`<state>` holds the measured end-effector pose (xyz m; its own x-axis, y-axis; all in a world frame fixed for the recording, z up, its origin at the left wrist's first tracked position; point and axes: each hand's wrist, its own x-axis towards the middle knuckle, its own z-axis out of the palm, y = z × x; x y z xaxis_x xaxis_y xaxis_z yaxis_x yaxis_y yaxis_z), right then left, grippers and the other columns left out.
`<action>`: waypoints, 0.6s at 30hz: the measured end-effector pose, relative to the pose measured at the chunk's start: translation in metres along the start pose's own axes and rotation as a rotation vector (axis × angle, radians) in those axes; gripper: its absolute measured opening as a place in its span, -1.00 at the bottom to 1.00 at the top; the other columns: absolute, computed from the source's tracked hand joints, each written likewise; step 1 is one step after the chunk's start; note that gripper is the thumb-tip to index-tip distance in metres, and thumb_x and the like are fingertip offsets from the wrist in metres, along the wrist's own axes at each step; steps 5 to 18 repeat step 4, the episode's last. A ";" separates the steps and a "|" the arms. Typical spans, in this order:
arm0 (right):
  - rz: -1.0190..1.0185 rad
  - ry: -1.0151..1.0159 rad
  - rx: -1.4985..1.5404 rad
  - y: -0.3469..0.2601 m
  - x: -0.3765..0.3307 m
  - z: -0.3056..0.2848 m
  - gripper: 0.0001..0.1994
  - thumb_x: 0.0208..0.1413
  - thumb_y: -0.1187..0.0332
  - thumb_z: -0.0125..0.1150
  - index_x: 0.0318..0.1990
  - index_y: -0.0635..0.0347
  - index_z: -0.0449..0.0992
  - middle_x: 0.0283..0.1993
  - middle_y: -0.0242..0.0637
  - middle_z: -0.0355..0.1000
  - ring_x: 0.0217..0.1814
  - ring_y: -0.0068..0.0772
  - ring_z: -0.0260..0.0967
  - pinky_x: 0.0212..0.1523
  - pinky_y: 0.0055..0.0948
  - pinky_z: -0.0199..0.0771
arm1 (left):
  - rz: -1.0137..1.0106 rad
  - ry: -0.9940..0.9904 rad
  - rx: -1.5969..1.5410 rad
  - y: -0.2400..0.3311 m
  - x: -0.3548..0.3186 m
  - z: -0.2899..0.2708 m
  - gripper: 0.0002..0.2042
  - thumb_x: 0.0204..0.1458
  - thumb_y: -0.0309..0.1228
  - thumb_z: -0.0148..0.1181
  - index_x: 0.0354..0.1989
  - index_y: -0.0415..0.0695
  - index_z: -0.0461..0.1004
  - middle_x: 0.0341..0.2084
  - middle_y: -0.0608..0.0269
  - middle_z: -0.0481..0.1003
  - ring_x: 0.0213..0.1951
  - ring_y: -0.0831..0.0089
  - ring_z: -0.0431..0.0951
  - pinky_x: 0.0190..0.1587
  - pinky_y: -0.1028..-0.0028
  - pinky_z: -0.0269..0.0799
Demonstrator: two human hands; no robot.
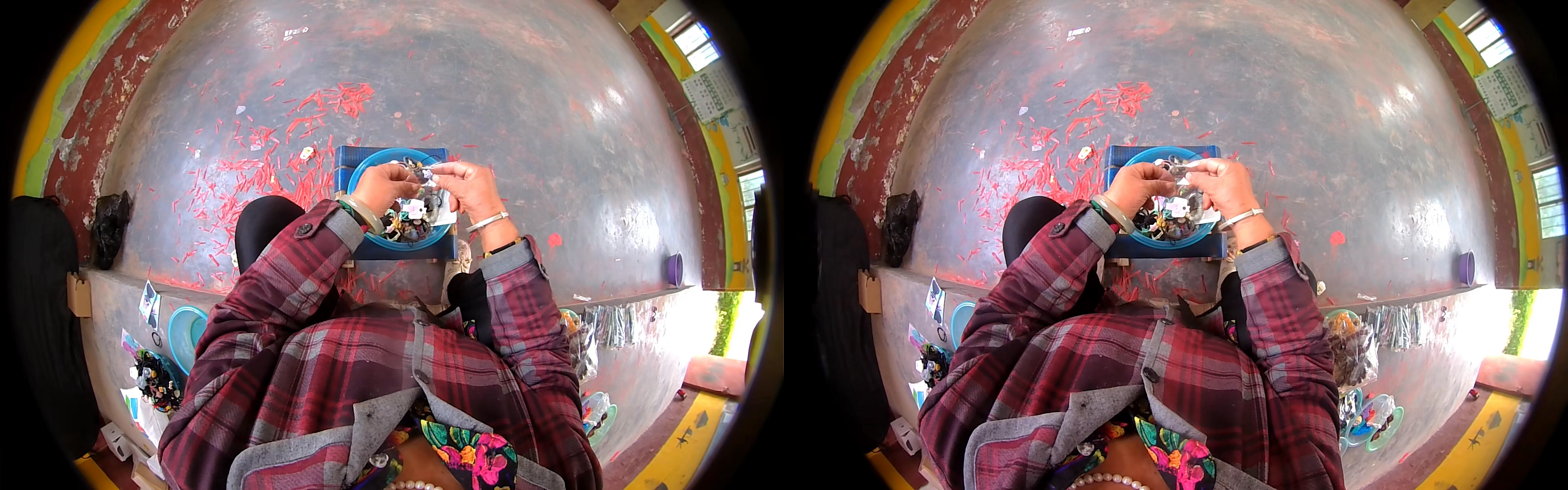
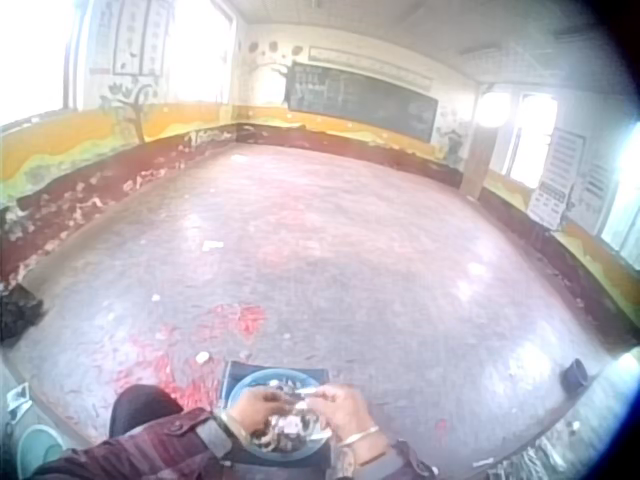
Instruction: The person sits on a low stool and assembles small keychains by hand. They pick up small plastic charms and metal rings from a blue bowl, link them together, and place the finished items into a separate container. The process involves repetitive picking, linking, and placing of small components.
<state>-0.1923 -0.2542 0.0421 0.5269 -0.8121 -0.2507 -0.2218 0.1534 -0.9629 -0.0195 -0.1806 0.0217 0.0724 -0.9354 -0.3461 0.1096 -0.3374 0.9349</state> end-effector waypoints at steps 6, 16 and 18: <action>0.127 -0.116 -0.007 0.006 0.004 -0.009 -0.73 -0.07 0.38 0.23 -0.19 0.32 0.50 -0.57 -0.39 0.44 -0.80 -0.68 0.21 -0.81 -0.74 0.11 | 0.053 0.010 0.004 -0.008 0.004 0.000 -0.86 -0.11 -0.44 0.19 -0.37 -0.21 0.47 -0.53 0.31 0.51 -0.61 0.67 0.39 -0.62 0.68 0.24; 0.127 -0.116 -0.007 0.006 0.004 -0.009 -0.73 -0.07 0.38 0.23 -0.19 0.32 0.50 -0.57 -0.39 0.44 -0.80 -0.68 0.21 -0.81 -0.74 0.11 | 0.053 0.010 0.004 -0.008 0.004 0.000 -0.86 -0.11 -0.44 0.19 -0.37 -0.21 0.47 -0.53 0.31 0.51 -0.61 0.67 0.39 -0.62 0.68 0.24; 0.127 -0.116 -0.007 0.006 0.004 -0.009 -0.73 -0.07 0.38 0.23 -0.19 0.32 0.50 -0.57 -0.39 0.44 -0.80 -0.68 0.21 -0.81 -0.74 0.11 | 0.053 0.010 0.004 -0.008 0.004 0.000 -0.86 -0.11 -0.44 0.19 -0.37 -0.21 0.47 -0.53 0.31 0.51 -0.61 0.67 0.39 -0.62 0.68 0.24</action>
